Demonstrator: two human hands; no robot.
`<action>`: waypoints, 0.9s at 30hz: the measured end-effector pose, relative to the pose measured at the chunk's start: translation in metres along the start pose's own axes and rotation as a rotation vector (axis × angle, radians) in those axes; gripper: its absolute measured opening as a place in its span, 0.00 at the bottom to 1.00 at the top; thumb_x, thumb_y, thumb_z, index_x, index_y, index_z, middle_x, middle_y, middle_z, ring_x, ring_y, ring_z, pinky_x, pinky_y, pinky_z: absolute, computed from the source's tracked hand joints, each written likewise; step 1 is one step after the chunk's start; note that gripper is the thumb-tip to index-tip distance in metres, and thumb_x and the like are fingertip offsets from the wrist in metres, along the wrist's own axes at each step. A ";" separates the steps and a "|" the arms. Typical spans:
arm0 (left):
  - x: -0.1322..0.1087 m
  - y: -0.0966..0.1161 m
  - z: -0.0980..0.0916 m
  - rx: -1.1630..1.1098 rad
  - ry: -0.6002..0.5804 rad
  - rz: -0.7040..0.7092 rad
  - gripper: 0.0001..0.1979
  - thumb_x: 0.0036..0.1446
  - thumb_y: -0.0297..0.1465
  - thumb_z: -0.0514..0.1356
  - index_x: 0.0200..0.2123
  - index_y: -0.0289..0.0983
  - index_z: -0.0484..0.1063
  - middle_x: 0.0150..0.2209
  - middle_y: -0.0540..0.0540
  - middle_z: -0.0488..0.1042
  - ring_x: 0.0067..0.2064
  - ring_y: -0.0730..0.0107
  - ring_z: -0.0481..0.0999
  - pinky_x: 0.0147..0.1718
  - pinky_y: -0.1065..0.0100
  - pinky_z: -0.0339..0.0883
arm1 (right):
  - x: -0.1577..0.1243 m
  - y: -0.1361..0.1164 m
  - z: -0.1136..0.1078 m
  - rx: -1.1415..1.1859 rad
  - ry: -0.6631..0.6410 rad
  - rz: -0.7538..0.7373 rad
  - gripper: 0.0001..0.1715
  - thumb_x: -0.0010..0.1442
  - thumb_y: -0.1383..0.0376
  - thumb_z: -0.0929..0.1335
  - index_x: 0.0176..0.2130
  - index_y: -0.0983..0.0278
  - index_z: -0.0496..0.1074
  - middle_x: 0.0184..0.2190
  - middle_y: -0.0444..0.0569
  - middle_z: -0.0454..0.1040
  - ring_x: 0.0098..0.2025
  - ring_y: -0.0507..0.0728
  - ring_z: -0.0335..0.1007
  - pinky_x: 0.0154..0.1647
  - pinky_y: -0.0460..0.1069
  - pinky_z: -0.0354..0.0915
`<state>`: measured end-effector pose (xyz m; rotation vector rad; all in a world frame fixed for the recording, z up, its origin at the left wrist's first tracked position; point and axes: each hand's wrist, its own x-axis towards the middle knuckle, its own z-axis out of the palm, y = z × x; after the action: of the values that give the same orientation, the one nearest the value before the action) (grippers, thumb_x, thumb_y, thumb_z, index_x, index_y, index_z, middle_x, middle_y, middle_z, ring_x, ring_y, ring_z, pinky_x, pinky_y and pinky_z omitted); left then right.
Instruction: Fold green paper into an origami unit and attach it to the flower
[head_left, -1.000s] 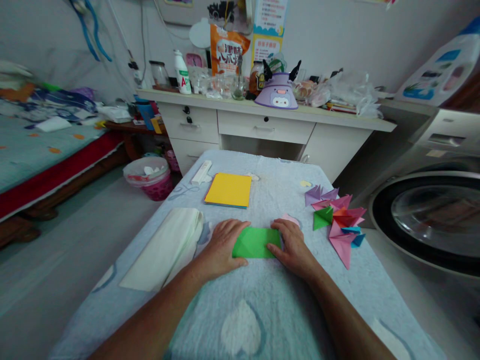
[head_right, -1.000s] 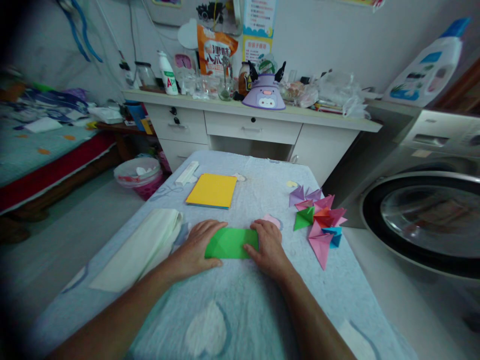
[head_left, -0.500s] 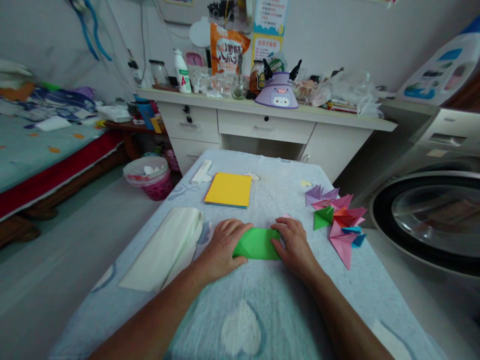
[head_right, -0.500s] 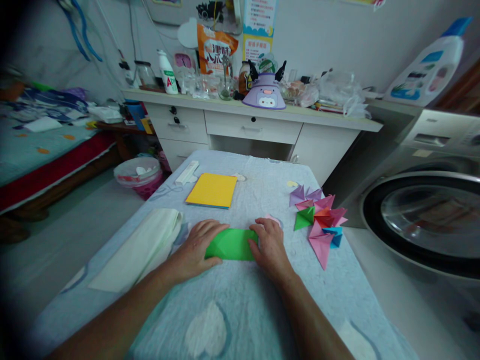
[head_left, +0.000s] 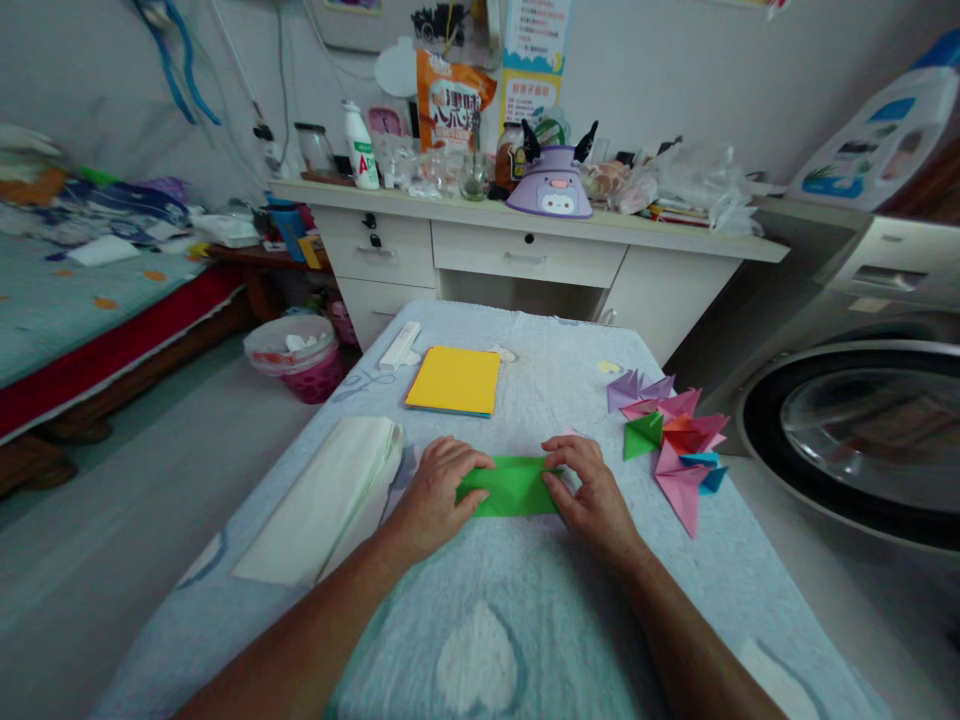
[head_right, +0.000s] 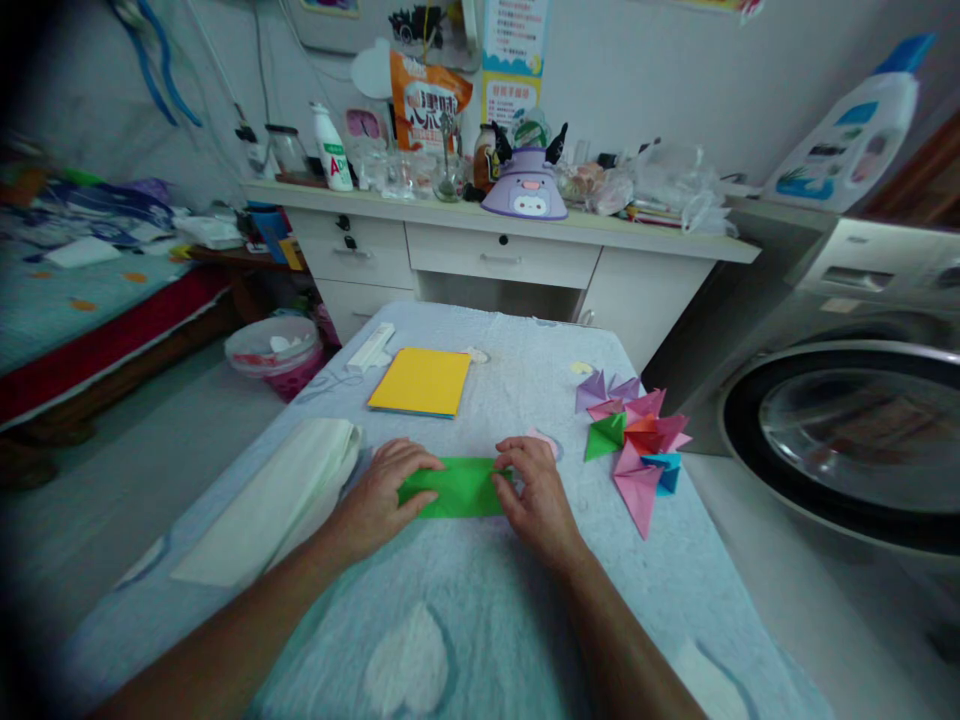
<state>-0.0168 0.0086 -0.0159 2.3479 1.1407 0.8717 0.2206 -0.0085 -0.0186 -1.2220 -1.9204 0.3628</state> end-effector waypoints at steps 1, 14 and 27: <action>0.000 0.000 -0.001 -0.019 0.010 -0.001 0.10 0.52 0.21 0.60 0.37 0.39 0.69 0.37 0.49 0.74 0.45 0.62 0.69 0.51 0.56 0.59 | 0.000 -0.001 -0.001 0.031 -0.005 -0.004 0.05 0.58 0.69 0.67 0.38 0.59 0.69 0.45 0.52 0.73 0.51 0.62 0.66 0.57 0.62 0.59; -0.001 0.002 -0.010 -0.109 0.177 0.113 0.10 0.51 0.18 0.54 0.32 0.39 0.66 0.36 0.47 0.73 0.49 0.62 0.68 0.51 0.57 0.61 | -0.001 0.004 -0.002 0.105 0.001 -0.059 0.19 0.54 0.75 0.66 0.44 0.58 0.71 0.54 0.53 0.65 0.57 0.63 0.62 0.57 0.61 0.60; -0.003 0.008 -0.002 0.391 0.219 0.089 0.11 0.52 0.22 0.60 0.38 0.41 0.73 0.43 0.47 0.76 0.53 0.53 0.66 0.58 0.43 0.48 | -0.004 -0.002 0.011 -0.066 0.058 -0.191 0.21 0.57 0.76 0.64 0.48 0.60 0.69 0.54 0.56 0.69 0.55 0.60 0.68 0.54 0.57 0.68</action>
<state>-0.0149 0.0016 -0.0106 2.6831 1.4124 1.0368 0.2117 -0.0108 -0.0259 -1.0679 -1.9929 0.1629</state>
